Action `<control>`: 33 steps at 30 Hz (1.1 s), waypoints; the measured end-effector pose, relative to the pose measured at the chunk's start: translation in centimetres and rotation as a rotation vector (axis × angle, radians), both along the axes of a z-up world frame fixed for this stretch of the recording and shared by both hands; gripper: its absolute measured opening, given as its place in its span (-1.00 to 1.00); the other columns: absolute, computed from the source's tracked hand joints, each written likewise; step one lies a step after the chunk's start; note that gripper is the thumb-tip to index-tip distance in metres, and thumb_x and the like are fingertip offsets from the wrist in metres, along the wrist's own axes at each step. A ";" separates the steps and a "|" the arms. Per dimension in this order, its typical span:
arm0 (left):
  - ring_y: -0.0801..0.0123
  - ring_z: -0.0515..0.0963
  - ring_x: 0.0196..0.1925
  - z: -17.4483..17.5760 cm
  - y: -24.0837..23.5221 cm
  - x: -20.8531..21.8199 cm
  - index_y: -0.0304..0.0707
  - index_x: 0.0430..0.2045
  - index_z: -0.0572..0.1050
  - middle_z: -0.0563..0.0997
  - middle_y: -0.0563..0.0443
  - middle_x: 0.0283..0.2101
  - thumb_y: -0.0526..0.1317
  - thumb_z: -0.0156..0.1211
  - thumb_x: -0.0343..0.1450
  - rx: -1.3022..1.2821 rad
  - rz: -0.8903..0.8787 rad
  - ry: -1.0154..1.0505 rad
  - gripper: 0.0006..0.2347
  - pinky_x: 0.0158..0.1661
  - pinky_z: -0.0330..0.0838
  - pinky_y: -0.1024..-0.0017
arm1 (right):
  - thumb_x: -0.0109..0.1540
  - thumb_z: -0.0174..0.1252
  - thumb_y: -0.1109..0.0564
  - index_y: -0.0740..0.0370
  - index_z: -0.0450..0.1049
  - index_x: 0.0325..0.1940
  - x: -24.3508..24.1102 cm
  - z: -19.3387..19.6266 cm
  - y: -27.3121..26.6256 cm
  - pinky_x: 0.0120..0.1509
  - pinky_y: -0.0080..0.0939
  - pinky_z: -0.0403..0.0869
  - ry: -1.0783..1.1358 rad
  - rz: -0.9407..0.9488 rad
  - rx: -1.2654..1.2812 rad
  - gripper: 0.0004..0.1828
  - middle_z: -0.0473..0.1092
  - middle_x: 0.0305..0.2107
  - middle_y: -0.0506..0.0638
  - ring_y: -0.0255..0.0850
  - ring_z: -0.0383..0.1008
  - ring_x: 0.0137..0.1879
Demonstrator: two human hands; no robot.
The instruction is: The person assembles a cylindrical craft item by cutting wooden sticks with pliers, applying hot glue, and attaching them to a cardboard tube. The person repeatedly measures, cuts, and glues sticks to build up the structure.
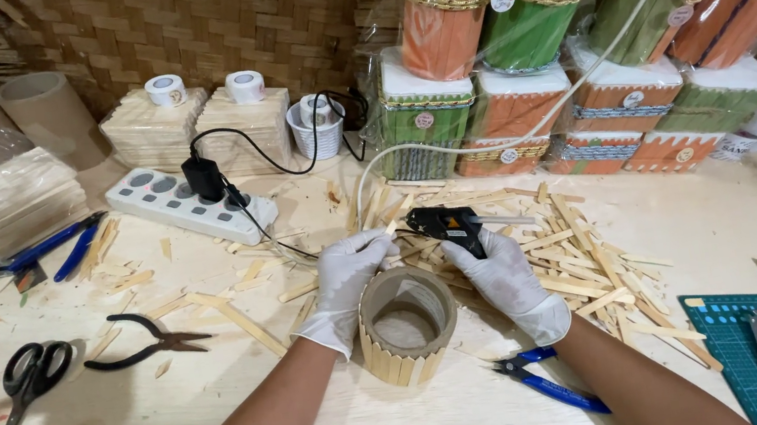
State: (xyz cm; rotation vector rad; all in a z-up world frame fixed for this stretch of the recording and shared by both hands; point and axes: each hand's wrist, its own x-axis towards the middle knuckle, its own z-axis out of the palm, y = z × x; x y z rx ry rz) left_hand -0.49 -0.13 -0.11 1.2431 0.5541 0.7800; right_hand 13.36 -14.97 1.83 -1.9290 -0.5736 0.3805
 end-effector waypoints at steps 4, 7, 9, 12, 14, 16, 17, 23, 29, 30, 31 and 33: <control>0.68 0.54 -0.58 -0.6 0.2 0.2 -0.29 -0.22 0.70 0.73 -0.10 -0.42 -0.27 0.30 0.35 0.013 -0.008 -0.004 -0.81 -0.52 0.42 0.69 | 0.09 0.51 -0.09 -0.03 0.70 -0.35 0.1 -0.1 -0.1 -0.26 -0.32 0.43 -0.012 0.007 -0.010 -0.81 0.46 -0.63 -0.11 -0.33 0.40 -0.43; 0.68 0.51 -0.60 -0.5 0.0 0.4 -0.29 -0.24 0.71 0.73 -0.10 -0.45 -0.27 0.30 0.33 0.036 0.017 0.000 -0.81 -0.52 0.41 0.68 | 0.09 0.50 -0.08 0.00 0.69 -0.36 -0.6 1.1 -0.1 -0.30 -0.30 0.41 -0.029 0.001 -0.013 -0.81 0.45 -0.64 -0.07 -0.30 0.41 -0.44; 0.67 0.52 -0.59 -0.6 0.0 0.3 -0.29 -0.23 0.71 0.74 -0.09 -0.44 -0.27 0.30 0.32 0.048 0.024 0.013 -0.80 -0.51 0.41 0.67 | 0.06 0.52 -0.10 -0.03 0.69 -0.38 -1.0 1.7 0.0 -0.31 -0.33 0.43 -0.035 -0.007 -0.024 -0.80 0.47 -0.66 -0.08 -0.30 0.45 -0.47; 0.63 0.54 -0.61 -0.8 0.2 0.7 -0.32 -0.25 0.71 0.73 -0.12 -0.46 -0.28 0.31 0.32 0.049 0.027 -0.002 -0.81 -0.52 0.42 0.67 | 0.09 0.51 -0.07 0.01 0.69 -0.37 -1.9 2.7 -0.1 -0.30 -0.31 0.43 -0.050 -0.002 -0.029 -0.81 0.46 -0.65 -0.06 -0.29 0.43 -0.45; 0.64 0.53 -0.60 -1.1 0.6 0.8 -0.30 -0.25 0.71 0.73 -0.11 -0.45 -0.27 0.31 0.32 0.059 0.023 0.001 -0.81 -0.52 0.41 0.67 | 0.08 0.51 -0.08 0.02 0.68 -0.39 -2.0 3.2 0.1 -0.32 -0.30 0.42 -0.058 -0.005 -0.029 -0.79 0.46 -0.67 -0.06 -0.30 0.43 -0.46; 0.65 0.53 -0.59 -1.3 0.6 0.9 -0.29 -0.24 0.71 0.74 -0.10 -0.45 -0.27 0.31 0.32 0.064 0.016 0.007 -0.81 -0.51 0.41 0.67 | 0.07 0.51 -0.09 0.02 0.67 -0.42 -1.4 2.4 0.2 -0.33 -0.30 0.41 -0.063 -0.009 -0.034 -0.78 0.46 -0.68 -0.06 -0.30 0.42 -0.48; 0.61 0.54 -0.62 -1.3 0.6 0.9 -0.28 -0.28 0.72 0.73 -0.12 -0.47 -0.27 0.32 0.32 0.050 0.042 0.005 -0.83 -0.55 0.38 0.67 | 0.06 0.52 -0.12 0.02 0.67 -0.40 -0.7 1.4 0.3 -0.31 -0.27 0.43 -0.072 -0.015 -0.048 -0.75 0.46 -0.66 -0.03 -0.27 0.44 -0.46; 0.57 0.53 -0.66 -0.5 0.4 0.7 -0.31 -0.27 0.70 0.72 -0.10 -0.49 -0.28 0.28 0.33 -0.018 0.146 -0.005 -0.82 -0.64 0.34 0.67 | 0.06 0.51 -0.15 -0.01 0.68 -0.34 0.4 -0.5 0.3 -0.27 -0.25 0.45 -0.064 -0.033 -0.051 -0.73 0.48 -0.62 -0.04 -0.26 0.47 -0.43; 0.54 0.51 -0.65 2.6 3.9 -1.0 -0.22 -0.35 0.68 0.68 -0.04 -0.50 -0.29 0.28 0.33 0.014 0.458 -0.085 -0.89 -0.58 0.35 0.65 | 0.07 0.51 -0.12 0.03 0.67 -0.36 -0.7 0.5 0.3 -0.32 -0.29 0.39 -0.032 -0.028 -0.009 -0.75 0.44 -0.64 -0.08 -0.30 0.39 -0.44; 0.54 0.49 -0.65 3.1 4.5 -1.4 -0.22 -0.37 0.67 0.66 -0.03 -0.51 -0.30 0.27 0.34 0.003 0.556 -0.124 -0.91 -0.56 0.36 0.66 | 0.08 0.50 -0.13 -0.01 0.66 -0.37 0.1 -0.4 0.5 -0.34 -0.29 0.38 -0.051 -0.019 0.000 -0.76 0.43 -0.64 -0.09 -0.30 0.40 -0.46; 0.54 0.49 -0.65 3.1 4.9 -1.6 -0.22 -0.37 0.67 0.66 -0.03 -0.51 -0.30 0.27 0.34 0.001 0.559 -0.122 -0.91 -0.56 0.36 0.66 | 0.08 0.50 -0.13 -0.01 0.66 -0.37 0.2 -0.6 0.6 -0.34 -0.29 0.38 -0.050 -0.016 -0.003 -0.76 0.43 -0.64 -0.09 -0.30 0.40 -0.46; 0.56 0.46 -0.66 3.0 5.5 -1.9 -0.18 -0.46 0.65 0.62 0.02 -0.54 -0.31 0.23 0.31 -0.064 0.667 -0.145 -0.93 -0.58 0.29 0.68 | 0.09 0.49 -0.12 0.01 0.66 -0.37 0.5 -0.9 0.7 -0.33 -0.29 0.39 -0.055 -0.008 0.016 -0.76 0.41 -0.64 -0.10 -0.31 0.38 -0.46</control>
